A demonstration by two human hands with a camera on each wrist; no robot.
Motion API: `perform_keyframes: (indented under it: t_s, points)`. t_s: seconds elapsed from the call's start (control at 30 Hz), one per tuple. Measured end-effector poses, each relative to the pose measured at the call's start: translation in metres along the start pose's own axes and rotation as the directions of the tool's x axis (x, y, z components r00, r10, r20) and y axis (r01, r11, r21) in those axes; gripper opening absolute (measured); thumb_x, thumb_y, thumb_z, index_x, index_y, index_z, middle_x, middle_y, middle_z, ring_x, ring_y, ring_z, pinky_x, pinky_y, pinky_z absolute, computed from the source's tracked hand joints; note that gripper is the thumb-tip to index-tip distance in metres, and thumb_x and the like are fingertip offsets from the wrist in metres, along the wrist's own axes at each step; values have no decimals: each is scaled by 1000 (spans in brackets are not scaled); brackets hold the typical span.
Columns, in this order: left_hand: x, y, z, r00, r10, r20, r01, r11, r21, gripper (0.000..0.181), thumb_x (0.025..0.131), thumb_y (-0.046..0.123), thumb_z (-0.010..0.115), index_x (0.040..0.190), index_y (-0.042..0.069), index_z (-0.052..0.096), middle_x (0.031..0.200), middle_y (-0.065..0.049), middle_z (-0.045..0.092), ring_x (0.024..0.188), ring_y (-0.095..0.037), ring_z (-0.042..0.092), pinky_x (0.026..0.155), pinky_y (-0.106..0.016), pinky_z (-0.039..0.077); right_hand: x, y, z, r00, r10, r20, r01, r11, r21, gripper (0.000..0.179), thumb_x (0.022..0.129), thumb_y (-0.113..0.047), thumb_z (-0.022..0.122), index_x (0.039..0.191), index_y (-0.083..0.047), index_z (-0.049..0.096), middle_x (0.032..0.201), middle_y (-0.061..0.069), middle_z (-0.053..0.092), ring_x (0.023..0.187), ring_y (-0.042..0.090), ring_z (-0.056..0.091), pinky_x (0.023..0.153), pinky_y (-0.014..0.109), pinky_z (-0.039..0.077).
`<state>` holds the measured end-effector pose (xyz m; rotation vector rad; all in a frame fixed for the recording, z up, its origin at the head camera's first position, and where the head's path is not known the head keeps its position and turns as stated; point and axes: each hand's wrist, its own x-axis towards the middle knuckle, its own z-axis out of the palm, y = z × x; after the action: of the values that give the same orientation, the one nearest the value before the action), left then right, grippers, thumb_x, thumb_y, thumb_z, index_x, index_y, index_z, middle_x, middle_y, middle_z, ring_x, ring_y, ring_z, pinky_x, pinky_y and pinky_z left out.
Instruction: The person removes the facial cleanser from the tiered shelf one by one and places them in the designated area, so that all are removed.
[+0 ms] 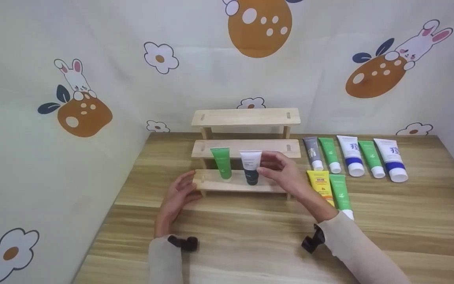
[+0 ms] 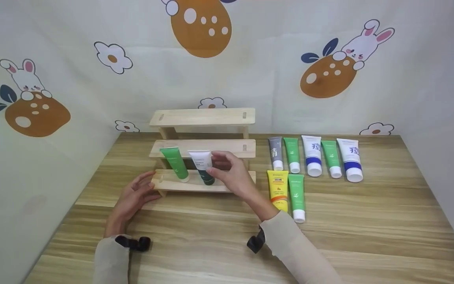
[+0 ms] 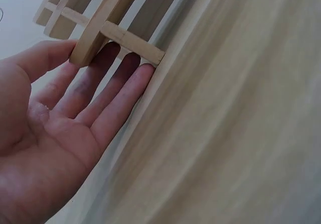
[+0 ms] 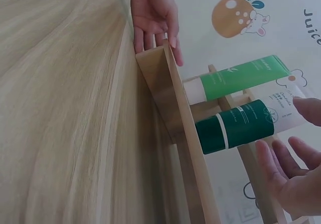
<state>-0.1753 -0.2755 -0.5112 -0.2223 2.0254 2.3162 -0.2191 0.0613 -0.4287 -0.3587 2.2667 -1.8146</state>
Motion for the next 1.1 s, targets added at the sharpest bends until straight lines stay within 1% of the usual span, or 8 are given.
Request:
perform_keyframes:
  t_s: [0.17,0.3,0.53,0.67,0.73,0.9,1.0,1.1]
  points:
    - [-1,1,1,1000,-21,-6,22,1000,18,54,99,6,58,150,9,42,150,-23,48,115,-26,65,96,-43,62,4,0,4,1000,14,-15,-13,1000,12,54,90,-20,76,138,-7,56,135,17,63,126,32,60,114,45,49]
    - [-3,1,-2,999,-27,23,26,999,19,55,99,6,59,151,8,41,149,-26,47,116,-31,65,97,-45,61,5,-1,8,999,-7,-36,8,1000,13,52,89,-16,76,136,-5,57,132,19,64,124,33,61,113,45,50]
    - [-3,-1,-5,997,-49,60,51,998,-43,54,101,4,56,152,9,40,152,-22,45,118,-30,64,99,-45,60,9,1,14,995,-42,-87,42,999,2,43,88,-8,75,128,-2,63,125,19,68,118,30,63,110,43,52]
    - [-3,-2,-5,996,-45,77,49,997,-56,54,101,5,55,152,9,38,152,-22,44,118,-29,64,100,-46,60,10,3,17,992,-62,-113,59,998,-26,35,87,-6,76,120,0,68,121,18,70,113,26,63,109,42,51]
    - [-3,-2,-6,996,-43,83,47,998,-51,56,101,6,56,153,8,36,152,-24,43,118,-29,65,101,-46,59,10,3,17,991,-72,-115,68,997,-39,32,87,-6,76,118,0,69,119,18,70,112,26,63,108,42,51]
    - [-2,-3,-7,992,-62,110,67,997,-44,58,102,8,55,155,9,32,152,-26,42,119,-28,64,101,-45,59,8,4,15,989,-108,-97,101,992,-69,28,89,-7,75,116,-1,69,118,18,71,111,27,63,108,45,51]
    - [-3,-3,-8,991,-72,116,79,995,-53,58,102,9,55,155,10,32,153,-24,41,121,-27,63,101,-45,59,4,3,11,989,-118,-94,113,992,-65,29,90,-8,74,117,-1,68,119,17,70,110,26,63,106,41,51]
    - [-3,-2,-9,990,-69,120,77,995,-61,57,102,7,54,156,9,32,155,-24,39,121,-26,63,101,-45,59,0,1,5,991,-97,-95,93,994,-50,31,90,-10,74,119,-3,68,121,16,70,111,24,61,105,38,50]
